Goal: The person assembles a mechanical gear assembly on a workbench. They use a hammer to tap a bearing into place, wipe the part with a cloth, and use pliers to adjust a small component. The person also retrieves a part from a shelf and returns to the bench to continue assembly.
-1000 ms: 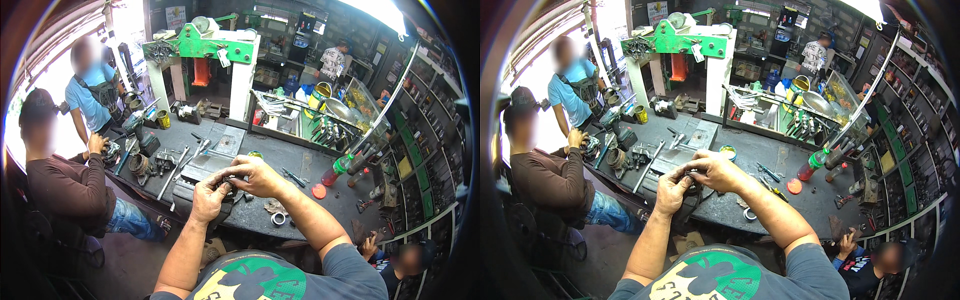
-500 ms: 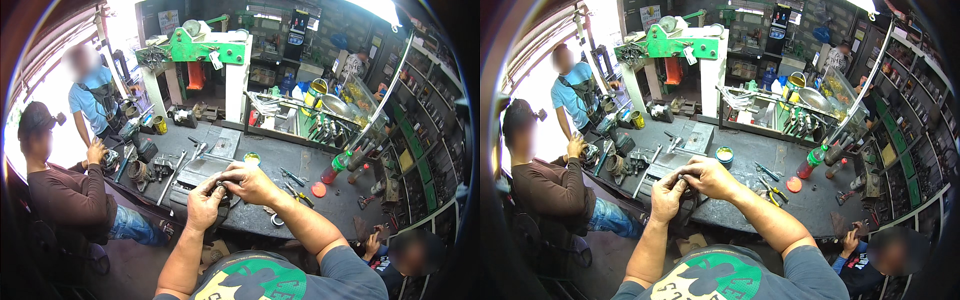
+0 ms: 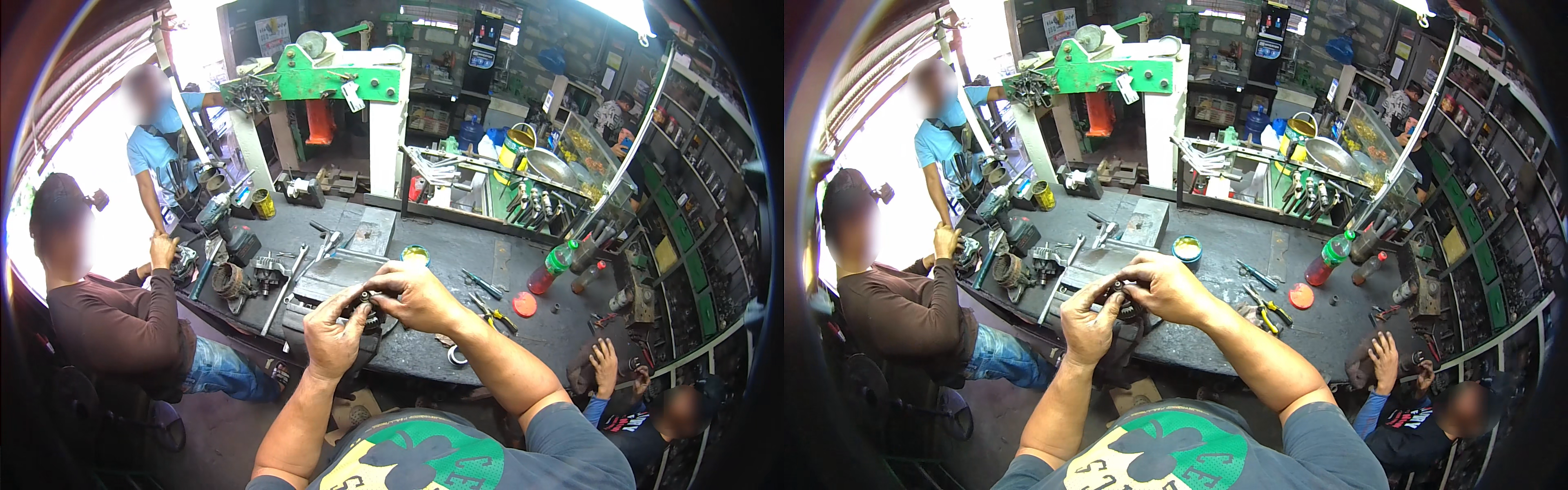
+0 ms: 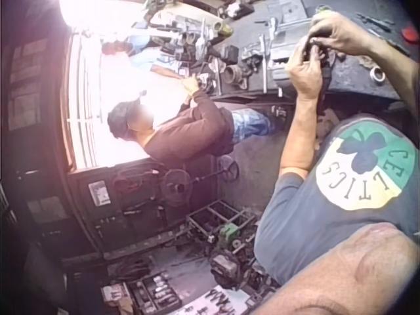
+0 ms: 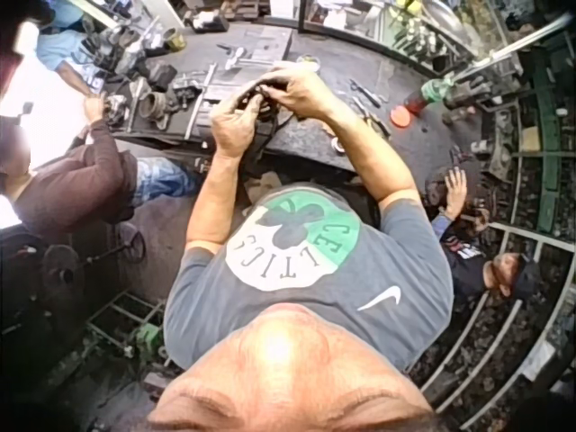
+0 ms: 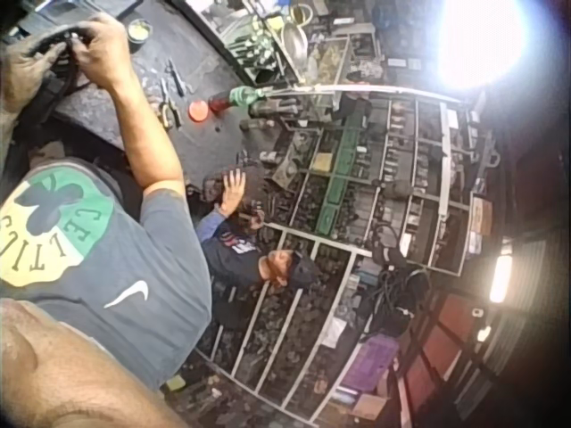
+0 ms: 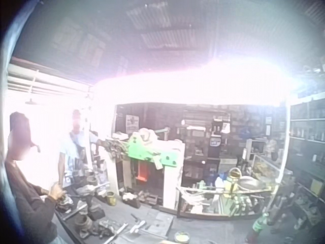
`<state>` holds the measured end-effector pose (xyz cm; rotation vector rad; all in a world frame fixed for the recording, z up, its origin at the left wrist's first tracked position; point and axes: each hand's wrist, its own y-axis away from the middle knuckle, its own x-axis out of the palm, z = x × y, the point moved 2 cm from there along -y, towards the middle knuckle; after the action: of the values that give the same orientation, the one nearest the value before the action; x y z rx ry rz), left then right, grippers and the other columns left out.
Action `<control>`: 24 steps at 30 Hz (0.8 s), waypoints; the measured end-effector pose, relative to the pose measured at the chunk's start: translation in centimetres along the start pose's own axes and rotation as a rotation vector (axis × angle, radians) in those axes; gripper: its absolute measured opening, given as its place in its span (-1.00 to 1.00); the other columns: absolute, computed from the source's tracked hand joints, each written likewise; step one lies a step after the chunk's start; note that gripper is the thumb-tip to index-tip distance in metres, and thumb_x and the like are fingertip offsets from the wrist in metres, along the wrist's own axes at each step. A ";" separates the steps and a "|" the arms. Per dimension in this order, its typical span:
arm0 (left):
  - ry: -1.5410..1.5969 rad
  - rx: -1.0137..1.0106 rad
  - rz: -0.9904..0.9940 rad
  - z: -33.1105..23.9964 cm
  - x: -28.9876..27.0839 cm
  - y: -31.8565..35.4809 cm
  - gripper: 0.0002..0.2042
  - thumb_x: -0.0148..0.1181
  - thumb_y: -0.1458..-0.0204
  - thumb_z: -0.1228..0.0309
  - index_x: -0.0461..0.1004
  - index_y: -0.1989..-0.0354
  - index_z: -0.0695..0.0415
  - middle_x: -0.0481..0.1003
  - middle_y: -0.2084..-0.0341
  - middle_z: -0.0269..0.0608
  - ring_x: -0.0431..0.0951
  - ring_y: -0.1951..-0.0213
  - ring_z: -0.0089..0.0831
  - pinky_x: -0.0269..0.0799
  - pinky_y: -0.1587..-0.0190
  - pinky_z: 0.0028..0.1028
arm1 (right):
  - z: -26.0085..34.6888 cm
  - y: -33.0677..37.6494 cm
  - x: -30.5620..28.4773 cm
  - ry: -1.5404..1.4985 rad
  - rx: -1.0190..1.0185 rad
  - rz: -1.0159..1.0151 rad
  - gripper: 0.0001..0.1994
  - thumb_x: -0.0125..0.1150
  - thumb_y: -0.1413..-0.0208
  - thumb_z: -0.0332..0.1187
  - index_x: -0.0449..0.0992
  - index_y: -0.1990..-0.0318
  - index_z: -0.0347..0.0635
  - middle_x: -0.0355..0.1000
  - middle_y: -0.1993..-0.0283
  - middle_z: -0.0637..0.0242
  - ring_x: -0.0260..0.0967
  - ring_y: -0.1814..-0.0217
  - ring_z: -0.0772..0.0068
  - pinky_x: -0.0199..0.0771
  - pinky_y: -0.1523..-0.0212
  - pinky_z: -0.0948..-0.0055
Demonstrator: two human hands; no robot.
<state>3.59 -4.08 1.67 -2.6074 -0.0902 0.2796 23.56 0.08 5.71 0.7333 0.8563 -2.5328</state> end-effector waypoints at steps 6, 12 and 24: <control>-0.040 -0.014 0.042 -0.3 -0.8 0.0 -0.68 0.54 -0.17 0.56 0.74 -0.09 0.32 0.76 -0.05 0.09 0.81 -0.06 -0.15 0.69 -0.16 -0.30 | 0.6 1.3 -0.4 0.046 0.055 -0.090 -0.69 0.48 -0.28 -0.47 0.72 -0.15 -0.28 0.65 0.00 0.09 0.68 -0.02 0.12 0.68 -0.08 0.24; -0.047 0.074 0.017 -1.0 -2.0 0.9 -0.44 0.59 -0.07 0.50 0.62 -0.30 0.25 0.67 -0.24 0.14 0.69 -0.28 0.04 0.59 -0.35 -0.19 | 2.8 5.1 -1.7 -0.017 0.117 -0.293 -0.70 0.42 -0.24 -0.56 0.71 -0.13 -0.32 0.65 0.06 0.12 0.67 0.06 0.26 0.68 0.00 0.33; -0.426 -0.742 -0.593 4.9 -9.1 37.8 -0.39 0.48 -0.23 0.48 0.46 -0.45 0.28 0.64 -0.29 0.17 0.75 -0.20 -0.12 0.63 -0.29 -0.20 | 4.2 12.8 13.9 -0.411 -0.013 0.814 -0.70 0.44 -0.25 -0.51 0.70 -0.13 -0.30 0.65 0.06 0.06 0.68 0.04 0.09 0.68 -0.02 0.21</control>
<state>-5.94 -35.53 -19.64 -2.9932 -1.3051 0.6714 17.20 -14.58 -5.28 0.4051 0.3265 -1.8322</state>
